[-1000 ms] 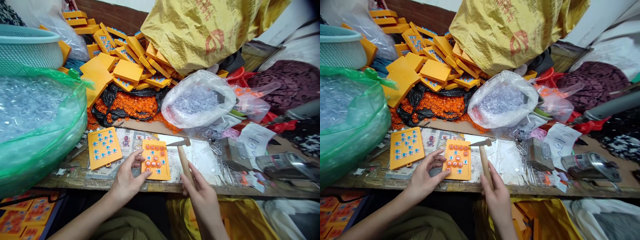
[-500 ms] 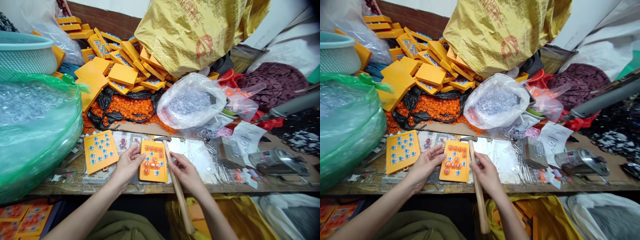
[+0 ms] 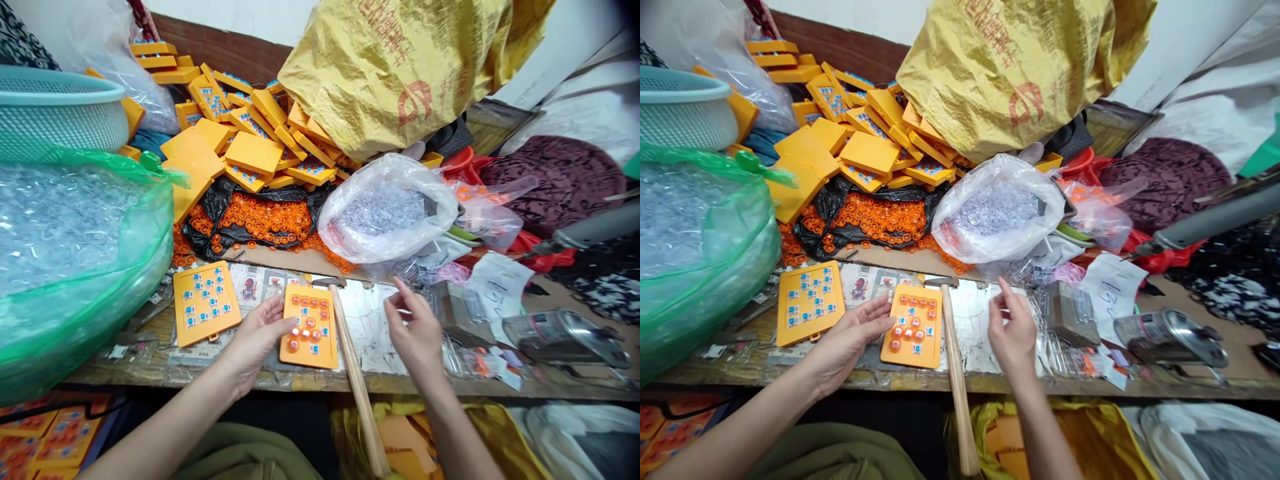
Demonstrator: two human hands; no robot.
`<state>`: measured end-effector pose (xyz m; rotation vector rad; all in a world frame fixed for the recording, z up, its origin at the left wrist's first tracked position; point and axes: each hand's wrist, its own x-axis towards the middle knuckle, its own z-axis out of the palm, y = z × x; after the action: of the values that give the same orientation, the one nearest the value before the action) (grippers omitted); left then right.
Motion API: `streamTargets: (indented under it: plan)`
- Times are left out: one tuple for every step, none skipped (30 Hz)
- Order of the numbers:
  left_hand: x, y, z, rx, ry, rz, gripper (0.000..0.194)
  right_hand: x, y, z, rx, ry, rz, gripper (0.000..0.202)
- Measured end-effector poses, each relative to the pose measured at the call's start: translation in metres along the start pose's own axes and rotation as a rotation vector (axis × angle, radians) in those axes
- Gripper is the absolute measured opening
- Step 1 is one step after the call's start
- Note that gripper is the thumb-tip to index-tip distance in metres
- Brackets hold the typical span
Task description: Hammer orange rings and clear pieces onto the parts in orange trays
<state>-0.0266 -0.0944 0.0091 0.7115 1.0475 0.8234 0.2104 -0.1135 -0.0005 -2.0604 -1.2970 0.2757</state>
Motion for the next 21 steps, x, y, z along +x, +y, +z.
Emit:
streamTargets:
  plan:
    - [0.000, 0.001, 0.002, -0.005, 0.003, -0.008, 0.038, -0.012, -0.011, 0.008, 0.161, -0.033, 0.040, 0.043]
    - [-0.001, 0.002, 0.004, -0.012, 0.011, -0.018, 0.038, -0.023, -0.022, 0.017, 0.543, -0.090, 0.181, 0.043]
    - [-0.001, 0.003, 0.006, -0.024, 0.027, -0.027, 0.038, -0.034, -0.031, 0.025, 0.856, -0.124, 0.335, 0.043]
    - [-0.003, 0.004, 0.008, -0.038, 0.048, -0.033, 0.038, -0.043, -0.038, 0.033, 0.977, -0.126, 0.394, 0.043]
    - [-0.004, 0.005, 0.010, -0.054, 0.074, -0.039, 0.039, -0.050, -0.044, 0.039, 1.095, -0.117, 0.456, 0.043]
    - [-0.005, 0.006, 0.012, -0.071, 0.102, -0.046, 0.041, -0.054, -0.047, 0.043, 1.131, -0.096, 0.482, 0.042]
    - [-0.006, 0.006, 0.014, -0.088, 0.133, -0.056, 0.044, -0.056, -0.048, 0.046, 1.143, -0.075, 0.490, 0.041]
    - [-0.006, 0.006, 0.016, -0.105, 0.169, -0.064, 0.047, -0.057, -0.048, 0.048, 1.171, -0.059, 0.504, 0.041]
    - [-0.005, 0.005, 0.018, -0.126, 0.209, -0.070, 0.051, -0.057, -0.047, 0.048, 1.198, -0.049, 0.516, 0.042]
    - [-0.004, 0.003, 0.020, -0.155, 0.239, -0.077, 0.054, -0.056, -0.046, 0.048, 1.218, -0.042, 0.525, 0.043]
    - [-0.001, 0.000, 0.023, -0.193, 0.241, -0.087, 0.055, -0.055, -0.046, 0.048, 1.233, -0.034, 0.531, 0.044]
    - [0.001, -0.004, 0.025, -0.235, 0.209, -0.101, 0.053, -0.055, -0.045, 0.048, 1.242, -0.026, 0.532, 0.045]
    - [0.004, -0.008, 0.027, -0.276, 0.150, -0.119, 0.048, -0.055, -0.046, 0.049, 1.247, -0.020, 0.532, 0.046]
    - [0.007, -0.012, 0.029, -0.310, 0.078, -0.140, 0.041, -0.056, -0.046, 0.049, 1.248, -0.018, 0.530, 0.047]
    - [0.008, -0.016, 0.030, -0.339, 0.011, -0.158, 0.035, -0.057, -0.048, 0.048, 1.247, -0.019, 0.527, 0.046]
    - [0.009, -0.019, 0.030, -0.364, -0.038, -0.167, 0.031, -0.058, -0.049, 0.048, 1.245, -0.021, 0.524, 0.045]
    - [0.009, -0.021, 0.029, -0.388, -0.063, -0.171, 0.030, -0.059, -0.051, 0.046, 1.242, -0.021, 0.519, 0.042]
    - [0.008, -0.022, 0.027, -0.410, -0.073, -0.172, 0.031, -0.060, -0.052, 0.044, 1.240, -0.020, 0.513, 0.039]
    - [0.006, -0.022, 0.024, -0.430, -0.083, -0.170, 0.033, -0.061, -0.053, 0.041, 1.236, -0.017, 0.504, 0.036]
    - [0.003, -0.022, 0.020, -0.445, -0.096, -0.168, 0.035, -0.061, -0.054, 0.039, 1.233, -0.015, 0.495, 0.034]
    - [0.000, -0.020, 0.017, -0.455, -0.107, -0.165, 0.037, -0.062, -0.054, 0.036, 1.232, -0.016, 0.488, 0.033]
